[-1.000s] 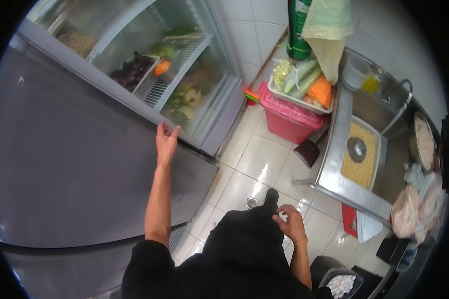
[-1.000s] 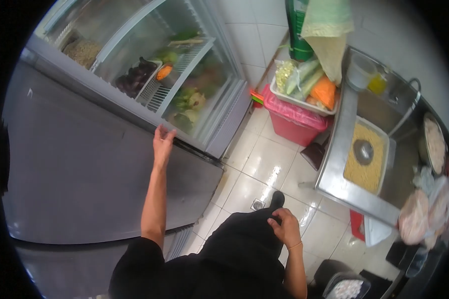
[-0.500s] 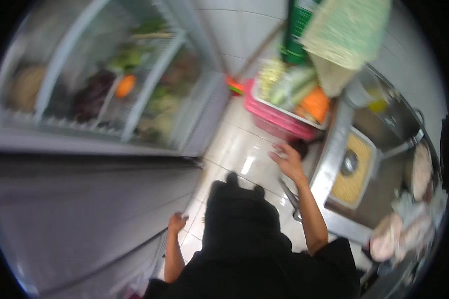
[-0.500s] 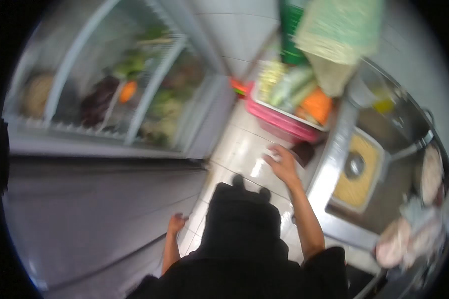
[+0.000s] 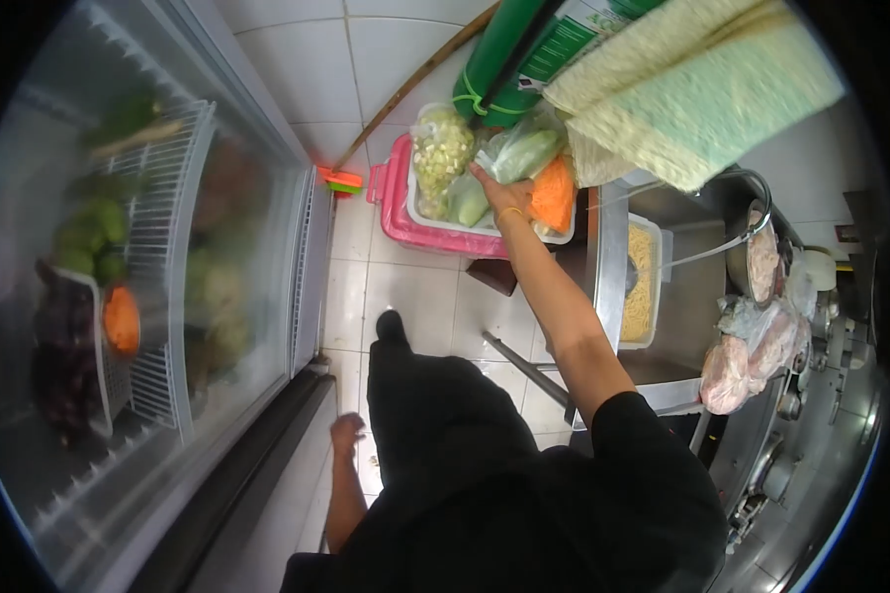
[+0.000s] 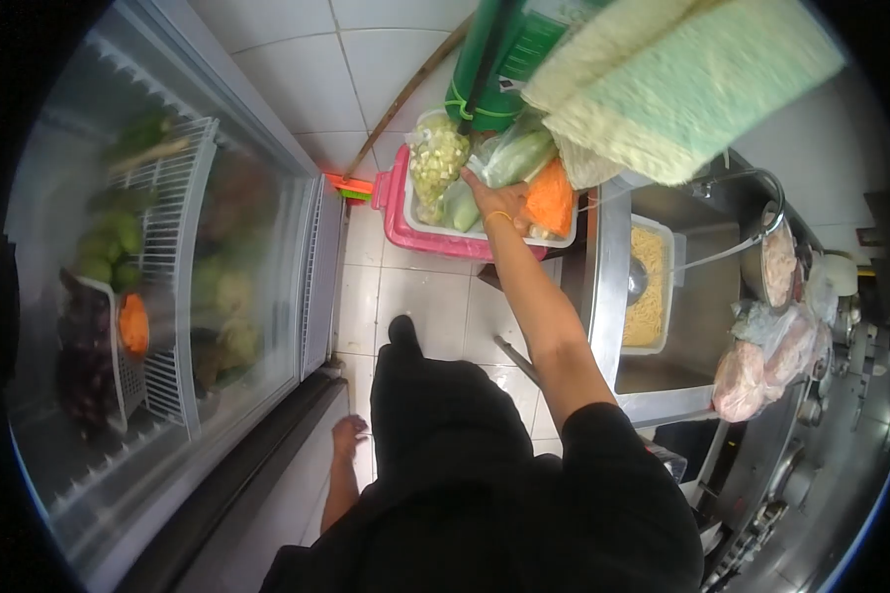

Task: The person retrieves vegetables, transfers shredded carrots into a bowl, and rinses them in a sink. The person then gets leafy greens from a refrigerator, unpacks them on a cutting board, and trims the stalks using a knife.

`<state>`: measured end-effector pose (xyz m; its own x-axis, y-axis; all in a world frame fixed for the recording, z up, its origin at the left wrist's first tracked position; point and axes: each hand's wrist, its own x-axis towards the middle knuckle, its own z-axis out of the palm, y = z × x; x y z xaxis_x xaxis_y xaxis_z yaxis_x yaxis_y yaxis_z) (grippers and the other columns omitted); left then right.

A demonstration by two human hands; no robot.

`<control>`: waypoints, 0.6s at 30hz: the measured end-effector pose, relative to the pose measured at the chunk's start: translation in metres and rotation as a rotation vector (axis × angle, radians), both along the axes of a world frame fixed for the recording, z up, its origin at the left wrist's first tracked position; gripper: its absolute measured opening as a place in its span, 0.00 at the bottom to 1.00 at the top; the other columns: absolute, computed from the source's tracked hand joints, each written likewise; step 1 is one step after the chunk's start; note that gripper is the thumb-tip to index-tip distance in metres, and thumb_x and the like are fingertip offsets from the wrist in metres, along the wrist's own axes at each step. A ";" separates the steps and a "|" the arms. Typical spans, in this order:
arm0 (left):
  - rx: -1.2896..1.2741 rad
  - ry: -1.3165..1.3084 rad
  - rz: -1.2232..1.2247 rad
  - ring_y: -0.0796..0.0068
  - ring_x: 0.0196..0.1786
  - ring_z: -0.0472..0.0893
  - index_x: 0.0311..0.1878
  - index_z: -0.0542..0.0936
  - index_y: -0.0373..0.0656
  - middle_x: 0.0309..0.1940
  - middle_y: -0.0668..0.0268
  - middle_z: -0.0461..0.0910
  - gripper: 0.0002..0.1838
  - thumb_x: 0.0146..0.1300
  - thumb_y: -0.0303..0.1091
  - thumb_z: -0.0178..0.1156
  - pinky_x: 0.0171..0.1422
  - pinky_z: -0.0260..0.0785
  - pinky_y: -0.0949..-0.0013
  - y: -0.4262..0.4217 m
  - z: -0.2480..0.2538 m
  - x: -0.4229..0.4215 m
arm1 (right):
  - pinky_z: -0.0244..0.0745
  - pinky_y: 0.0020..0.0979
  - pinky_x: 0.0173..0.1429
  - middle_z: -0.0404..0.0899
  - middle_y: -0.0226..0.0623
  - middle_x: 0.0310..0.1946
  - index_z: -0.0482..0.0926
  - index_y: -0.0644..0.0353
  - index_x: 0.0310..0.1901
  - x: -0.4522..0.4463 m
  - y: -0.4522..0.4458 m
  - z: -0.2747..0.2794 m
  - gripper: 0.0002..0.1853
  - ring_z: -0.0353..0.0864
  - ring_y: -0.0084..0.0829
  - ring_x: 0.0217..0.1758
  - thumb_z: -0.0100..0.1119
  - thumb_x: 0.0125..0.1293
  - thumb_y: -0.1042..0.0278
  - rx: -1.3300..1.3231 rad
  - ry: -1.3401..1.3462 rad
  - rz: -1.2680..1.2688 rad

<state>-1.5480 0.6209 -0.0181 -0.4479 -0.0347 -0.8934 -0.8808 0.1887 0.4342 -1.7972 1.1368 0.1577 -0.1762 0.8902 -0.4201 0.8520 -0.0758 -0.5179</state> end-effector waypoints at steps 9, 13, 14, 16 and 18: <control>0.026 -0.017 0.222 0.68 0.40 0.81 0.43 0.78 0.43 0.34 0.64 0.81 0.13 0.60 0.40 0.62 0.41 0.73 0.59 -0.004 -0.005 -0.111 | 0.72 0.38 0.59 0.81 0.52 0.45 0.76 0.71 0.48 0.021 0.058 -0.041 0.34 0.80 0.47 0.50 0.71 0.39 0.58 0.227 0.297 0.071; 0.019 -0.049 0.193 0.69 0.36 0.83 0.43 0.79 0.42 0.34 0.63 0.82 0.11 0.59 0.35 0.59 0.35 0.75 0.63 -0.008 -0.009 -0.113 | 0.72 0.34 0.57 0.81 0.47 0.44 0.77 0.72 0.44 0.038 0.079 -0.026 0.27 0.80 0.40 0.47 0.67 0.39 0.67 0.209 0.470 -0.053; 0.016 -0.053 0.189 0.69 0.35 0.83 0.43 0.79 0.43 0.33 0.63 0.82 0.11 0.59 0.35 0.59 0.35 0.75 0.63 -0.008 -0.012 -0.113 | 0.72 0.33 0.53 0.80 0.42 0.42 0.78 0.70 0.42 0.045 0.095 -0.034 0.22 0.78 0.36 0.44 0.62 0.41 0.72 0.201 0.610 -0.076; 0.016 -0.062 0.176 0.69 0.35 0.83 0.43 0.79 0.43 0.33 0.63 0.82 0.10 0.59 0.35 0.60 0.35 0.75 0.64 -0.004 -0.014 -0.112 | 0.74 0.33 0.44 0.79 0.40 0.37 0.78 0.68 0.38 0.063 0.104 -0.004 0.17 0.78 0.35 0.38 0.58 0.41 0.77 0.079 0.701 -0.015; 0.018 -0.069 0.157 0.70 0.35 0.83 0.43 0.80 0.43 0.33 0.64 0.82 0.10 0.60 0.35 0.60 0.34 0.75 0.65 0.006 -0.011 -0.117 | 0.72 0.32 0.34 0.77 0.37 0.28 0.78 0.65 0.29 0.080 0.101 0.020 0.09 0.75 0.32 0.29 0.54 0.42 0.78 -0.194 0.792 -0.055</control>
